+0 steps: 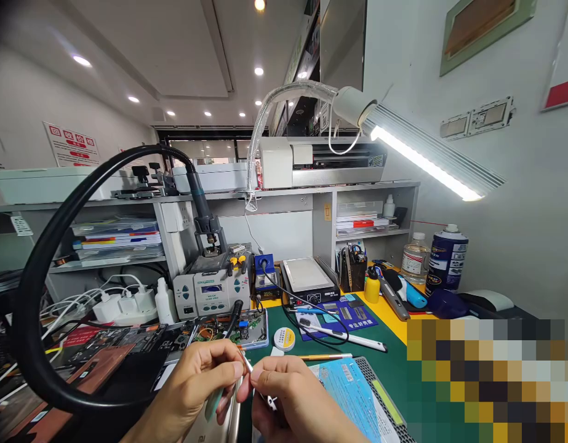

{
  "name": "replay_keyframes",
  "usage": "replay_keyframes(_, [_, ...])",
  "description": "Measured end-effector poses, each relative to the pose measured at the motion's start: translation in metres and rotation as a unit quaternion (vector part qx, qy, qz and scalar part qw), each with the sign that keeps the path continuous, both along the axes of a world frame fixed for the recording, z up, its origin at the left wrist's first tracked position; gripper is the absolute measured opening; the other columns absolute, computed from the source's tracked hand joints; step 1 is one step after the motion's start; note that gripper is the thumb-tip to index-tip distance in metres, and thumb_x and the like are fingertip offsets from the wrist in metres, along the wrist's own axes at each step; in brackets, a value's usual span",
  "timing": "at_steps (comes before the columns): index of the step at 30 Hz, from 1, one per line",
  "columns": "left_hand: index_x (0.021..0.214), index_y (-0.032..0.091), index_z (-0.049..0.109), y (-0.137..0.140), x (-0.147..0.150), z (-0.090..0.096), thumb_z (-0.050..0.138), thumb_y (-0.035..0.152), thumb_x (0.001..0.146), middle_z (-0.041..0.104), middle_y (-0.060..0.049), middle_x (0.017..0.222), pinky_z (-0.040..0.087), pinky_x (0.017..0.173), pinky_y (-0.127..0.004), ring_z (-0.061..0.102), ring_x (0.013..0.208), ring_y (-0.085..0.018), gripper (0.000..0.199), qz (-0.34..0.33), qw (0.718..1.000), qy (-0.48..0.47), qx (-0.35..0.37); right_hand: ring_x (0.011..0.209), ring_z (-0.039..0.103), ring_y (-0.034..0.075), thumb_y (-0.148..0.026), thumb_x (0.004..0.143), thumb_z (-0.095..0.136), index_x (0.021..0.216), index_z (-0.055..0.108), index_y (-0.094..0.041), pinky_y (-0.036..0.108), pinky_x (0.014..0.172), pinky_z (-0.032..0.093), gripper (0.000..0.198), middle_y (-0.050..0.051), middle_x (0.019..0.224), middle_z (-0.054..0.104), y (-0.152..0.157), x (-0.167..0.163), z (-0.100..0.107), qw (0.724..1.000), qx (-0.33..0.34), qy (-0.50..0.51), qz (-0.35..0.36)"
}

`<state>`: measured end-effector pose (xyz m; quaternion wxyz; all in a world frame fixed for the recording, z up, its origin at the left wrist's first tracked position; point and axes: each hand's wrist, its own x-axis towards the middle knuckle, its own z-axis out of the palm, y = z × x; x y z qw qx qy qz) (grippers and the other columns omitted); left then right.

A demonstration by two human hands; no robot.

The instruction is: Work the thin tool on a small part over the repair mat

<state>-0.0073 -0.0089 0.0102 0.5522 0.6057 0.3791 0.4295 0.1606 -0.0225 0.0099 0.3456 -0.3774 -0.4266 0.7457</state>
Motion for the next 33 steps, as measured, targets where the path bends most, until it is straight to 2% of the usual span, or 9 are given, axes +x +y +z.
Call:
replay_keyframes(11, [0.063,0.014,0.065,-0.002,0.0,0.0,0.065,0.032,0.075,0.067,-0.004,0.058,0.039,0.047,-0.023,0.047,0.045,-0.009,0.021,0.0,1.0,0.001,0.004,0.03,0.016,0.003,-0.045,0.075,0.061,0.074,0.061,-0.019,0.022,0.033,0.004,0.027,-0.009,0.044,0.045,0.003,0.004,-0.008,0.999,0.025,0.023,0.034])
replay_keyframes(14, [0.067,0.014,0.066,-0.001,-0.002,-0.002,0.065,0.035,0.077,0.069,-0.005,0.061,0.037,0.047,-0.024,0.047,0.044,-0.01,0.023,-0.003,1.0,0.007,-0.001,0.029,0.014,0.003,-0.05,0.075,0.061,0.073,0.057,-0.02,0.023,0.034,0.004,0.03,-0.01,0.041,0.042,0.001,0.001,-0.009,0.998,0.062,-0.017,0.016])
replay_keyframes(17, [0.07,0.014,0.068,0.0,-0.003,-0.005,0.067,0.038,0.079,0.066,-0.005,0.061,0.034,0.046,-0.024,0.047,0.045,-0.01,0.026,0.007,1.0,0.019,-0.003,0.033,0.017,0.006,-0.059,0.08,0.057,0.074,0.055,-0.022,0.024,0.038,0.01,0.037,-0.012,0.039,0.034,0.001,-0.001,-0.014,0.989,0.131,-0.071,-0.011])
replay_keyframes(19, [0.069,0.013,0.069,0.0,-0.003,-0.007,0.069,0.039,0.078,0.061,-0.002,0.058,0.033,0.047,-0.024,0.046,0.047,-0.01,0.027,0.017,1.0,0.026,-0.002,0.04,0.022,0.009,-0.059,0.082,0.057,0.073,0.054,-0.022,0.025,0.042,0.015,0.038,-0.01,0.043,0.033,0.001,0.0,-0.021,0.975,0.189,-0.113,-0.029])
replay_keyframes(21, [0.069,0.013,0.07,0.0,-0.002,-0.008,0.072,0.041,0.077,0.054,0.002,0.055,0.032,0.047,-0.023,0.043,0.047,-0.009,0.029,0.028,0.999,0.032,-0.002,0.048,0.028,0.012,-0.049,0.082,0.062,0.069,0.051,-0.023,0.028,0.05,0.017,0.031,-0.007,0.05,0.038,0.001,0.003,-0.028,0.945,0.271,-0.17,-0.063])
replay_keyframes(24, [0.072,0.014,0.069,0.001,0.001,-0.012,0.071,0.046,0.079,0.05,0.004,0.054,0.032,0.046,-0.022,0.041,0.045,-0.008,0.032,0.047,0.998,0.036,-0.009,0.058,0.022,0.013,-0.03,0.073,0.067,0.07,0.05,-0.021,0.033,0.057,0.011,0.02,-0.003,0.068,0.043,0.0,0.005,-0.035,0.888,0.374,-0.24,-0.12])
replay_keyframes(26, [0.073,0.014,0.068,0.001,0.002,-0.014,0.07,0.048,0.081,0.051,0.004,0.053,0.032,0.046,-0.023,0.042,0.044,-0.009,0.035,0.057,0.998,0.038,-0.012,0.059,0.016,0.014,-0.027,0.07,0.066,0.073,0.05,-0.021,0.034,0.058,0.009,0.017,-0.003,0.072,0.04,-0.002,0.002,-0.033,0.873,0.391,-0.256,-0.134])
replay_keyframes(29, [0.073,0.014,0.069,0.001,0.002,-0.014,0.071,0.051,0.08,0.049,0.004,0.053,0.032,0.047,-0.023,0.042,0.046,-0.009,0.038,0.059,0.998,0.034,-0.005,0.056,0.019,0.013,-0.037,0.078,0.058,0.071,0.044,-0.023,0.031,0.055,0.012,0.02,-0.004,0.066,0.037,-0.002,-0.002,-0.024,0.886,0.369,-0.252,-0.122])
replay_keyframes(33, [0.068,0.014,0.069,0.0,0.0,-0.008,0.073,0.056,0.076,0.059,-0.001,0.06,0.035,0.05,-0.023,0.046,0.052,-0.011,0.043,0.029,0.999,0.009,0.011,0.037,0.024,0.012,-0.04,0.09,0.029,0.078,0.048,-0.023,0.025,0.04,0.024,0.028,-0.008,0.049,0.034,0.004,0.001,-0.016,0.935,0.285,-0.211,-0.005])
